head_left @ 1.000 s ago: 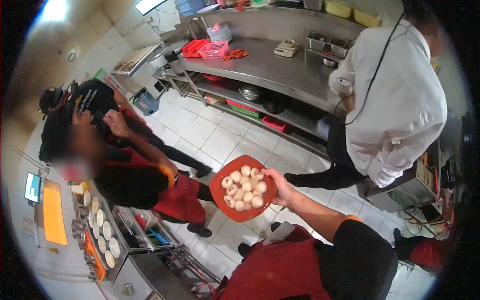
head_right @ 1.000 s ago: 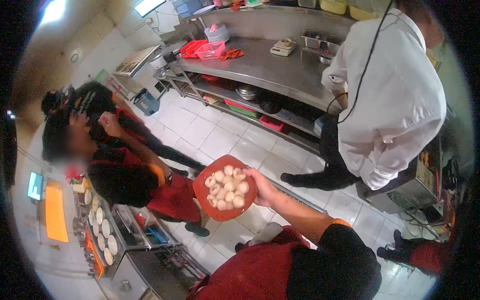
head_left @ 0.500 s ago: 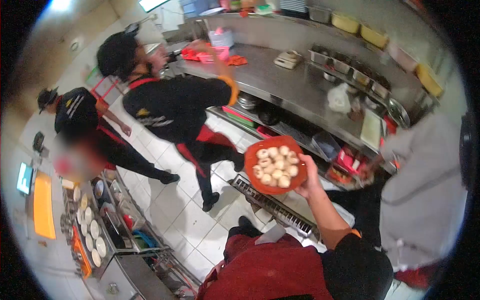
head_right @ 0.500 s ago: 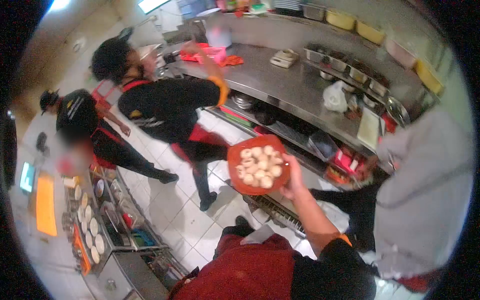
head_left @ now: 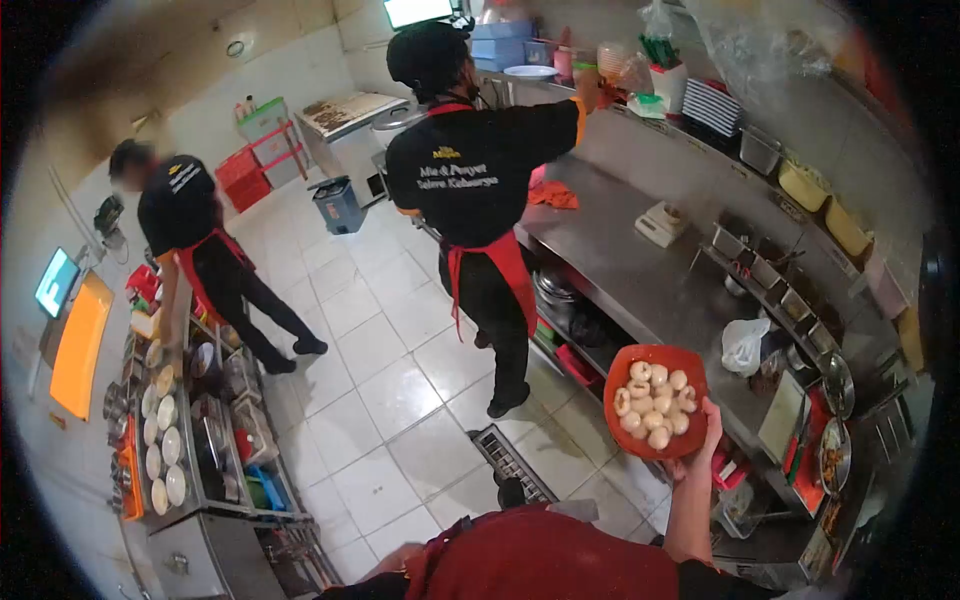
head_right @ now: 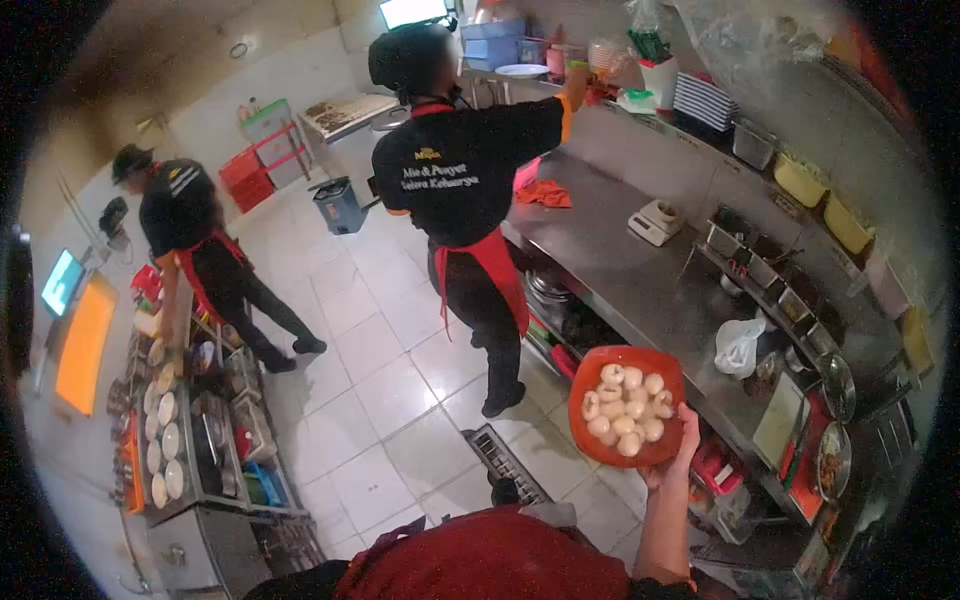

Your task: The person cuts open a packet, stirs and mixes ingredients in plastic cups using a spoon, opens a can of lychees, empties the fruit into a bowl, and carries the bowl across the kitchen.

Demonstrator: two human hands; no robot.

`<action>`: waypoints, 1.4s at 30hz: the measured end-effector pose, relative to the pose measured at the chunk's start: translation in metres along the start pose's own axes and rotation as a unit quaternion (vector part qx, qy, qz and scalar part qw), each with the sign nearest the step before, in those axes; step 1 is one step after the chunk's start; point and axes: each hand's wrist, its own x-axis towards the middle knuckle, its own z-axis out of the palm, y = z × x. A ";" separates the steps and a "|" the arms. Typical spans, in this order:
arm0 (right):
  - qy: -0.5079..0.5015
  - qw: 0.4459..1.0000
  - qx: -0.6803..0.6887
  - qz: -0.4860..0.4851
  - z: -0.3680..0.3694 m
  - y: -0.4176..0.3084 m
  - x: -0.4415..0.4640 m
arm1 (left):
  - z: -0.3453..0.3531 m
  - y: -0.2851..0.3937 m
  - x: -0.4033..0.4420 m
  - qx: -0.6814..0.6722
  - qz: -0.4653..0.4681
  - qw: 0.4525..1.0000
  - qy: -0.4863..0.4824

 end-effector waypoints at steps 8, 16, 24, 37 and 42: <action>0.036 0.998 -0.044 0.006 0.019 -0.040 0.096 | -0.010 0.268 0.017 0.102 0.118 0.986 0.052; -0.020 0.997 -0.038 0.069 0.014 -0.056 0.217 | 0.053 0.431 -0.030 -0.071 0.248 0.966 0.000; -0.036 0.977 -0.072 0.197 0.025 -0.065 0.327 | 0.073 0.380 -0.001 -0.163 0.096 0.982 0.020; -0.209 0.918 -0.025 0.336 0.040 -0.006 0.411 | 0.175 0.351 -0.062 -0.112 0.101 0.989 -0.002; -0.243 0.886 0.004 0.395 0.035 0.040 0.423 | 0.206 0.286 -0.050 -0.115 0.106 0.987 -0.040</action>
